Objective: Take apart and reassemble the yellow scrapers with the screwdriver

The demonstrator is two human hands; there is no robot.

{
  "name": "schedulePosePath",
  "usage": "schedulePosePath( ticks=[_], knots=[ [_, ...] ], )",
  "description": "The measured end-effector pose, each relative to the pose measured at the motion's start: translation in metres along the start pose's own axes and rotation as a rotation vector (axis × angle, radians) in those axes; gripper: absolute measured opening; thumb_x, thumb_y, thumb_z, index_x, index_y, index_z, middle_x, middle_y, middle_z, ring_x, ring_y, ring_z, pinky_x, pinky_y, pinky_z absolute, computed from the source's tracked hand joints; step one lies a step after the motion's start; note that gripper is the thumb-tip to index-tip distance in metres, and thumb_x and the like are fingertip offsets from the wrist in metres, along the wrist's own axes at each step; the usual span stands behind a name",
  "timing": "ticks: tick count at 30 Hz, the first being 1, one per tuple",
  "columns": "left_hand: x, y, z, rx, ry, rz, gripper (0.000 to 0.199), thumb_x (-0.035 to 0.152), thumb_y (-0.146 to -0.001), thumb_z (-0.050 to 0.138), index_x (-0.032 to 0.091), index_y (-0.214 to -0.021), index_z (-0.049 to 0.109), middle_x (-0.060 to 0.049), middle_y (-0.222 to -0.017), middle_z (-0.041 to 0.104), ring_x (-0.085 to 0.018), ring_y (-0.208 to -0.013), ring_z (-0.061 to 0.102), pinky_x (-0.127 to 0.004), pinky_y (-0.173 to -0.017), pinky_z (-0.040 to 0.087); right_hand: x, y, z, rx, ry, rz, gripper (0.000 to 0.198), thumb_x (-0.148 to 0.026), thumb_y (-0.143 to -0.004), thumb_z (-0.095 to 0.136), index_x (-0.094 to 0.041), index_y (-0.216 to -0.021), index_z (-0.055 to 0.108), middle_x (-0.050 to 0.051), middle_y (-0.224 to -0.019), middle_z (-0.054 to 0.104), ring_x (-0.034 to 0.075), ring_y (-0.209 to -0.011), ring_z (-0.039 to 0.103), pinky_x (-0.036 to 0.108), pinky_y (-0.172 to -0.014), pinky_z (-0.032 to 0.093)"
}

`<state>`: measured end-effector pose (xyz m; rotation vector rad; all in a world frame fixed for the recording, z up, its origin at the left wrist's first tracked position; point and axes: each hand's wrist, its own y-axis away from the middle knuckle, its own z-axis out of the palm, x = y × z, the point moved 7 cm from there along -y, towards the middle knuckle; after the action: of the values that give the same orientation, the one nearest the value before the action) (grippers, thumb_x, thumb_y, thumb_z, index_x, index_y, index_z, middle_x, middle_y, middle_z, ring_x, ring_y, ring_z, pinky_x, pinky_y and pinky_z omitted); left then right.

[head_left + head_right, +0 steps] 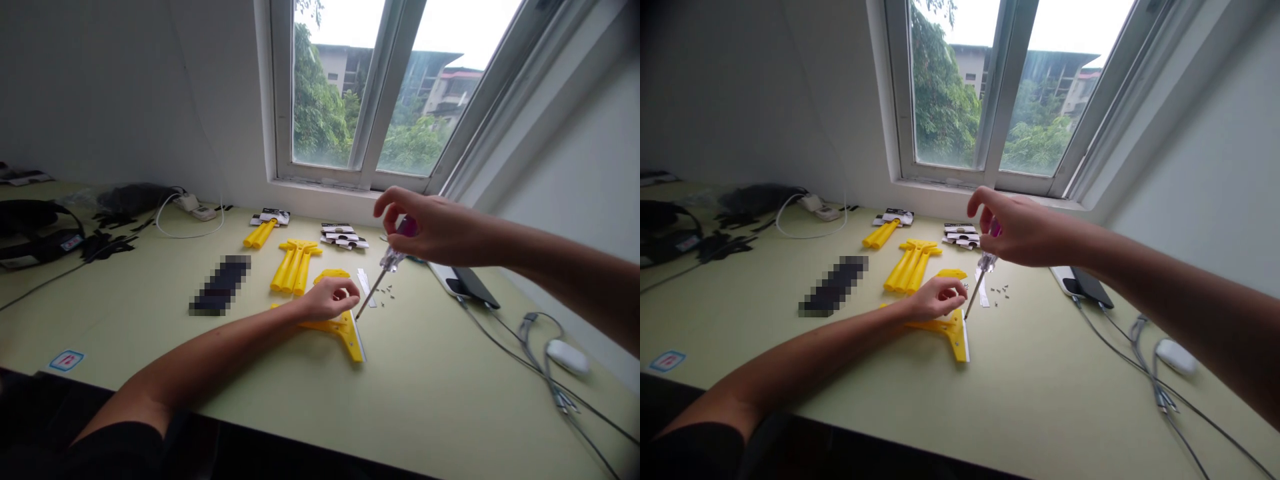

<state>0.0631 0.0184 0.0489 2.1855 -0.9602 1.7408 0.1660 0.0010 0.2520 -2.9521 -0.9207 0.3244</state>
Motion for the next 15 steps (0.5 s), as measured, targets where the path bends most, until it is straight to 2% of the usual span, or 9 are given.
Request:
schedulePosePath(
  ticks=[4,8,15],
  knots=[
    [0.002,-0.001,-0.007,0.075,-0.010,0.001,0.013,0.016,-0.077,0.054,0.013,-0.083,0.065,0.001,-0.070,0.059,-0.006,-0.052,0.044,-0.019,-0.049,0.035,0.013,0.008,-0.011,0.057,-0.074,0.001,0.033,-0.035,-0.079,0.059,-0.024,-0.108,0.049,0.005,-0.091,0.066,0.019,-0.072,0.060,0.032,-0.060,0.048],
    [-0.003,-0.003,-0.010,0.108,-0.035,0.011,0.018,0.012,-0.074,0.051,0.011,-0.083,0.067,-0.001,-0.075,0.062,-0.006,-0.052,0.042,-0.019,-0.050,0.033,0.019,0.009,-0.008,0.040,-0.086,0.001,0.031,-0.037,-0.081,0.057,-0.024,-0.107,0.048,0.005,-0.090,0.065,0.018,-0.071,0.060,0.033,-0.060,0.050],
    [-0.003,-0.007,-0.002,-0.015,-0.270,0.028,0.028,0.012,-0.076,0.054,0.016,-0.096,0.073,-0.004,-0.089,0.067,-0.013,-0.073,0.056,-0.022,-0.066,0.044,0.029,0.006,-0.008,0.057,-0.066,0.047,0.036,-0.037,-0.079,0.059,-0.023,-0.111,0.051,0.006,-0.092,0.066,0.020,-0.074,0.061,0.035,-0.064,0.049]
  ],
)
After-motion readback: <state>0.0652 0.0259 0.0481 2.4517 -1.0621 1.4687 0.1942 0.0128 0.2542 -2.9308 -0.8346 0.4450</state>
